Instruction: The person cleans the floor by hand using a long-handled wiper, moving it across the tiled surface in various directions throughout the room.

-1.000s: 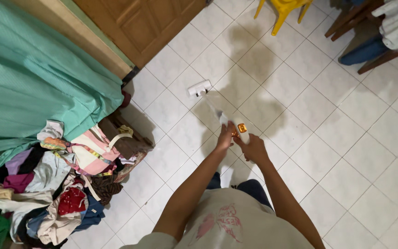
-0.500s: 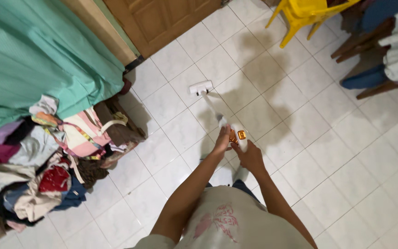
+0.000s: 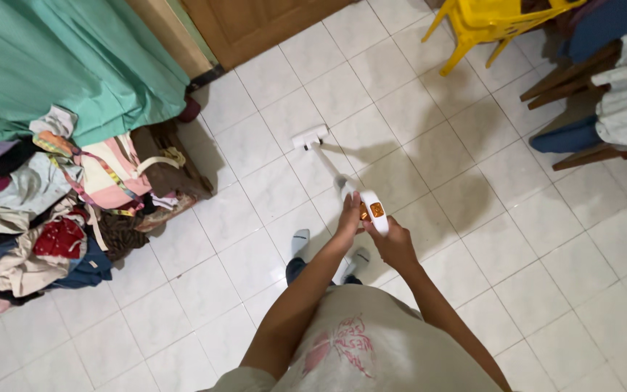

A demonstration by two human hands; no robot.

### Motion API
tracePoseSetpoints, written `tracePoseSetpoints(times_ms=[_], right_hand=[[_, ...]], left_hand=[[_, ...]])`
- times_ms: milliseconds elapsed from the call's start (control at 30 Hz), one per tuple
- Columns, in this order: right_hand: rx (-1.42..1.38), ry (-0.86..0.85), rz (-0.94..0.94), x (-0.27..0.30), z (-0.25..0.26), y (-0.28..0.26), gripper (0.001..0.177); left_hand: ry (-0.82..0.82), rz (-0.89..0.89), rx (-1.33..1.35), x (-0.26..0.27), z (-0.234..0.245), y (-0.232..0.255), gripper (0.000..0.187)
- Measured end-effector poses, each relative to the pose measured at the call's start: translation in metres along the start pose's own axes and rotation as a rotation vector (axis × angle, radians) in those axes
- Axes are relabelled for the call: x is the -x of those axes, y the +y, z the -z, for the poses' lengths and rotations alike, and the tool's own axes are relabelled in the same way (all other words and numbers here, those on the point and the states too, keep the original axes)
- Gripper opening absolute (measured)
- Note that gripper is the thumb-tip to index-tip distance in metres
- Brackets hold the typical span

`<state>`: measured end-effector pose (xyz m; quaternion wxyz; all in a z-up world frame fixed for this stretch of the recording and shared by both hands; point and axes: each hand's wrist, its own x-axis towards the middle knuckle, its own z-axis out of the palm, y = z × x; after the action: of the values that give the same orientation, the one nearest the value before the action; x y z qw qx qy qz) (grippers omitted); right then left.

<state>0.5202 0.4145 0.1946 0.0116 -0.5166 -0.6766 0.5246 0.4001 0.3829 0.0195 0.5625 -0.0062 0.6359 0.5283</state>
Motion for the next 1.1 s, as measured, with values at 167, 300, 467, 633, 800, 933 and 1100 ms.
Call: tracePoseSetpoints(times_ms=[167, 300, 467, 633, 800, 933, 1100], right_hand=[[0.118, 0.035, 0.122, -0.006, 0.014, 0.028, 0.047], [0.148, 0.024, 0.153, -0.013, 0.018, 0.033, 0.048], [0.162, 0.033, 0.296, -0.024, 0.020, 0.024, 0.049], [0.207, 0.005, 0.201, -0.046, 0.021, 0.014, 0.048], [0.155, 0.047, 0.310, -0.085, 0.001, 0.013, 0.037], [0.113, 0.020, 0.344, -0.125, -0.011, -0.007, 0.034], [0.173, 0.012, 0.323, -0.180, -0.021, -0.049, 0.037]], left_hand=[[0.074, 0.027, -0.004, -0.004, -0.023, -0.016, 0.078], [0.089, -0.019, 0.052, -0.008, -0.026, -0.018, 0.076], [0.090, -0.022, 0.081, -0.008, -0.020, -0.001, 0.074], [0.072, -0.030, 0.034, -0.012, -0.017, 0.020, 0.076], [0.100, -0.055, 0.037, -0.035, -0.011, 0.037, 0.078], [0.104, -0.069, 0.054, -0.064, 0.007, 0.058, 0.079], [0.129, -0.098, 0.064, -0.102, 0.026, 0.103, 0.082]])
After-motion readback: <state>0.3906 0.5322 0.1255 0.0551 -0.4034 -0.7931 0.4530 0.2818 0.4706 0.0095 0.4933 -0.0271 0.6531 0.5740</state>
